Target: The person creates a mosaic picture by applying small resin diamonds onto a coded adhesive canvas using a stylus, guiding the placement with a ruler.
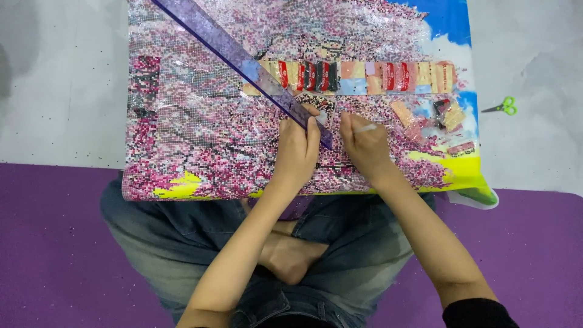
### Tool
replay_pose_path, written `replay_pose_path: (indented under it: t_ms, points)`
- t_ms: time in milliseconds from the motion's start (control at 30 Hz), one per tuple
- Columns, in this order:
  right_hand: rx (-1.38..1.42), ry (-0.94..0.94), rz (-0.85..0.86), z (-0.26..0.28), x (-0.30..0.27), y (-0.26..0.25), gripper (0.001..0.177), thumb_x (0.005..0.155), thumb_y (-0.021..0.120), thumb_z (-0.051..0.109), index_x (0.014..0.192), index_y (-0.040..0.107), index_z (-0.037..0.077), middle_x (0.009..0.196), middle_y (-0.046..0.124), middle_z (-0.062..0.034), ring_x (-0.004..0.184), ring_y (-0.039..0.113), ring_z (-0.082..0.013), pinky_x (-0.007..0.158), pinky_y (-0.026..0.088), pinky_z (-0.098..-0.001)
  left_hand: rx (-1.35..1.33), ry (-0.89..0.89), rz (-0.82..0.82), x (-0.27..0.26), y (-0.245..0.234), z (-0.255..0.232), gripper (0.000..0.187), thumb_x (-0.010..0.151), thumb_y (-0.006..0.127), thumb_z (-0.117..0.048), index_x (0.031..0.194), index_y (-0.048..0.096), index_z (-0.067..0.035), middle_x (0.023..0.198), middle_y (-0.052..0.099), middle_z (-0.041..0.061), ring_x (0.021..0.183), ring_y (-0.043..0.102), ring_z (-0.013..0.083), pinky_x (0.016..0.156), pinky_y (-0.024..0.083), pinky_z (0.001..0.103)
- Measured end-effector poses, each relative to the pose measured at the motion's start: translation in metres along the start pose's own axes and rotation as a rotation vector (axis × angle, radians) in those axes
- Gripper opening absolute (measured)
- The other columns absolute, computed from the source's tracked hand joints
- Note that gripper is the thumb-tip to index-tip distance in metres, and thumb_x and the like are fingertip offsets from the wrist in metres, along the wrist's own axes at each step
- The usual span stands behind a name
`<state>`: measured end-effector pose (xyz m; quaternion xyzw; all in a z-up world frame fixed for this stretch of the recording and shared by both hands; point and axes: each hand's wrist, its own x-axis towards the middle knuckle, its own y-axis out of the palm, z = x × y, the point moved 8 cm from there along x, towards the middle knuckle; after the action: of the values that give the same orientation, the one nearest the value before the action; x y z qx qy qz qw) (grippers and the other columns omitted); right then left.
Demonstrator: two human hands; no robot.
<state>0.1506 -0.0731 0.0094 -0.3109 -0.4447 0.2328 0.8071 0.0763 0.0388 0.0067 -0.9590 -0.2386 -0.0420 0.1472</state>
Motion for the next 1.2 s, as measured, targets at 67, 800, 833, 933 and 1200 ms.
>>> replay_pose_path:
  t_ms: [67,800,833,933,1200]
  points:
    - [-0.035,-0.020,-0.002,0.008,0.003,-0.002,0.045,0.103,0.051,0.010,0.058,0.047,0.008,0.046,0.047,-0.0096,0.041,0.051,-0.0274,0.039,0.037,-0.0323,0.008,0.008,-0.004,0.000,-0.001,0.000,0.024,0.102,0.027,-0.018,0.107,0.047,-0.006,0.066,0.045,0.005,0.074,0.040,0.0160,0.077,0.035,0.034]
    - [0.068,0.079,0.043,-0.017,-0.009,0.010,0.045,0.105,0.045,0.013,0.062,0.054,0.007,0.044,0.048,-0.0053,0.039,0.048,-0.0182,0.042,0.036,-0.0248,0.003,-0.012,-0.001,0.001,0.003,0.008,0.024,0.101,0.028,-0.016,0.107,0.048,-0.005,0.064,0.048,0.008,0.073,0.044,0.0188,0.076,0.037,0.034]
    - [0.069,0.077,0.043,-0.012,-0.004,0.005,0.045,0.105,0.045,0.013,0.062,0.054,0.007,0.044,0.048,-0.0053,0.039,0.048,-0.0182,0.042,0.036,-0.0248,0.004,-0.011,-0.003,0.001,0.002,0.007,0.024,0.101,0.028,-0.016,0.107,0.048,-0.005,0.064,0.048,0.008,0.073,0.044,0.0188,0.076,0.037,0.034]
    - [0.256,0.235,-0.047,-0.017,0.004,-0.009,0.050,0.108,0.038,0.012,0.061,0.057,0.006,0.041,0.049,-0.0039,0.035,0.047,-0.0154,0.039,0.036,-0.0225,-0.001,-0.015,0.001,0.000,0.000,0.004,0.023,0.101,0.029,-0.016,0.107,0.049,-0.006,0.064,0.049,0.008,0.074,0.043,0.0167,0.077,0.037,0.033]
    - [0.132,0.133,0.038,-0.010,-0.001,0.002,0.047,0.106,0.043,0.015,0.061,0.056,0.007,0.046,0.054,-0.0090,0.040,0.054,-0.0243,0.041,0.039,-0.0298,0.003,-0.001,-0.010,0.001,0.001,0.004,0.021,0.101,0.029,-0.016,0.104,0.048,-0.007,0.062,0.050,0.008,0.071,0.044,0.0178,0.077,0.038,0.034]
